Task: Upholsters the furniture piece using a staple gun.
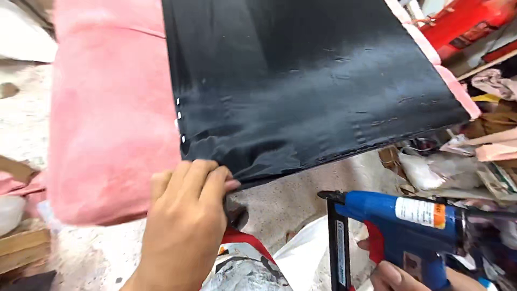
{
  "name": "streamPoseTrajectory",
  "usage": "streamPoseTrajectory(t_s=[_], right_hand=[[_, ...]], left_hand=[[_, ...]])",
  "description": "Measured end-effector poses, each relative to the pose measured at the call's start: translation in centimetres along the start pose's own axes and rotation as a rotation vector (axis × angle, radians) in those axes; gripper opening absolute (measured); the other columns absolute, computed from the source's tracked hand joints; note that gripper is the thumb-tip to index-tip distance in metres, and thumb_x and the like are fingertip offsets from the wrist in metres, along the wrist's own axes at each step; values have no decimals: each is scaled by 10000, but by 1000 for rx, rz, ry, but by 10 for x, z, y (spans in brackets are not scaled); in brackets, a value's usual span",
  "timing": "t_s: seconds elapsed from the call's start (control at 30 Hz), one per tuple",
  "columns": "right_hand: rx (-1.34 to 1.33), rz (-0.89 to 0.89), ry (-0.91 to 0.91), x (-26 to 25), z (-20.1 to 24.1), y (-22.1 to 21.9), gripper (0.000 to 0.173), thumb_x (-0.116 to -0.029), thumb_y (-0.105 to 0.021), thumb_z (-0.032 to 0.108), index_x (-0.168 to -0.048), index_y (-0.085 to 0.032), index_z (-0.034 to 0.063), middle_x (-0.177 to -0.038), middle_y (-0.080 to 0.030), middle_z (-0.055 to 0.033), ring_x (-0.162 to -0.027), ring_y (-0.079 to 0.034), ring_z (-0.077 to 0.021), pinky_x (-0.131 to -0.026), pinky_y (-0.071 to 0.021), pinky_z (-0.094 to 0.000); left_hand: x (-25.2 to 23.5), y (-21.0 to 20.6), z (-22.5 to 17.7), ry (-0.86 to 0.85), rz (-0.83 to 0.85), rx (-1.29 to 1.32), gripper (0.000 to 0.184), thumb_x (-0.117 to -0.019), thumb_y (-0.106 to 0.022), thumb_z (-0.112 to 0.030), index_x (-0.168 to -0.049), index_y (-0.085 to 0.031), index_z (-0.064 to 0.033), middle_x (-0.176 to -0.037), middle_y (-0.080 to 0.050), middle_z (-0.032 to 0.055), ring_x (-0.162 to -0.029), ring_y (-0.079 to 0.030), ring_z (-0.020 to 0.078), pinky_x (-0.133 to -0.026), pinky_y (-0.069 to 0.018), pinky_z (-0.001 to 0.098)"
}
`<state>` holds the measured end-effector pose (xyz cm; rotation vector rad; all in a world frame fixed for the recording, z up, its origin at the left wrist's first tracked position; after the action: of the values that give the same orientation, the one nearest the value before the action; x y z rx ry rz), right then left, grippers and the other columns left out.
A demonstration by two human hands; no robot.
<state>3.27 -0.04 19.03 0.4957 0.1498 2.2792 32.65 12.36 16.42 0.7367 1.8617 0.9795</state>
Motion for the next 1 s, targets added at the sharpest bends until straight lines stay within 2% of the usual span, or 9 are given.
streamPoseTrajectory(t_s=[0.13,0.33,0.47,0.6,0.7,0.8,0.9,0.93,1.0], right_hand=[[54,24,-24,-6,1,-15,288,-1040,-606,206,-1209,-652,-22,-688,-681,-77,-528,-664,-214,-496,-611,-430],[85,-36,-54,-23,27,-26,308,-1038,-609,289,-1161,-668,13,-668,-665,-87,-485,-646,-235,-452,-606,-425],[160,-63,-98,-38,38,-32,321,-1032,-618,349,-1135,-695,55,-661,-664,-74,-468,-634,-219,-420,-585,-394],[257,-29,-136,-43,40,-38,315,-1026,-616,401,-1082,-701,103,-640,-664,-46,-467,-640,-195,-424,-587,-397],[308,4,-148,-41,48,-51,293,-1025,-626,383,-1055,-716,106,-675,-681,-36,-514,-657,-174,-460,-589,-395],[460,55,-91,-38,60,-72,280,-1014,-647,354,-979,-708,83,-715,-692,-53,-591,-669,-150,-523,-560,-413],[488,96,-63,-34,72,-91,297,-1010,-659,319,-1014,-700,25,-772,-711,-128,-641,-690,-189,-566,-569,-433],[483,91,-69,-32,74,-97,308,-1007,-652,314,-1006,-684,7,-762,-702,-149,-635,-687,-212,-562,-557,-444],[477,68,-74,-30,77,-104,330,-994,-657,312,-986,-668,-18,-747,-690,-174,-628,-681,-238,-560,-542,-444]], left_hand=[[-11,-4,-7,-103,100,-88,166,-994,-559,-114,-876,-647,-39,-841,-598,117,-798,-600,323,-694,-456,474],[-14,-5,-11,-392,178,-104,186,-982,-544,-65,-829,-631,-7,-757,-566,120,-694,-578,305,-651,-469,446],[-13,-4,-8,-404,151,-65,231,-1017,-479,-77,-882,-640,18,-774,-590,141,-690,-593,322,-623,-470,448],[-14,-1,-4,-415,172,-23,258,-1045,-483,-125,-930,-664,20,-795,-615,146,-704,-602,324,-629,-472,442],[-18,-2,-6,-412,199,-43,269,-1041,-489,-131,-915,-670,24,-776,-620,144,-690,-600,315,-625,-455,433],[-21,-5,-8,-460,279,-34,255,-1009,-471,-65,-885,-669,37,-762,-617,155,-693,-604,321,-625,-451,440],[-6,-3,-15,-565,488,177,228,-974,-497,-6,-822,-664,25,-753,-635,163,-715,-645,329,-682,-514,450],[4,-2,-15,-620,570,285,236,-991,-488,-13,-837,-665,10,-764,-639,152,-733,-643,322,-741,-508,457],[10,2,-6,-660,567,478,217,-1034,-514,-72,-943,-702,-12,-885,-686,145,-846,-660,308,-891,-503,480]])
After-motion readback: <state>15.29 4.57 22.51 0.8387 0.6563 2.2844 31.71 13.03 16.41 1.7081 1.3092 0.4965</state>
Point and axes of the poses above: each hand's wrist, its own x-axis away from the middle knuckle, its own y-axis out of the back of the hand, z = x × y, the point moved 6 cm from there along -x, towards the middle knuckle
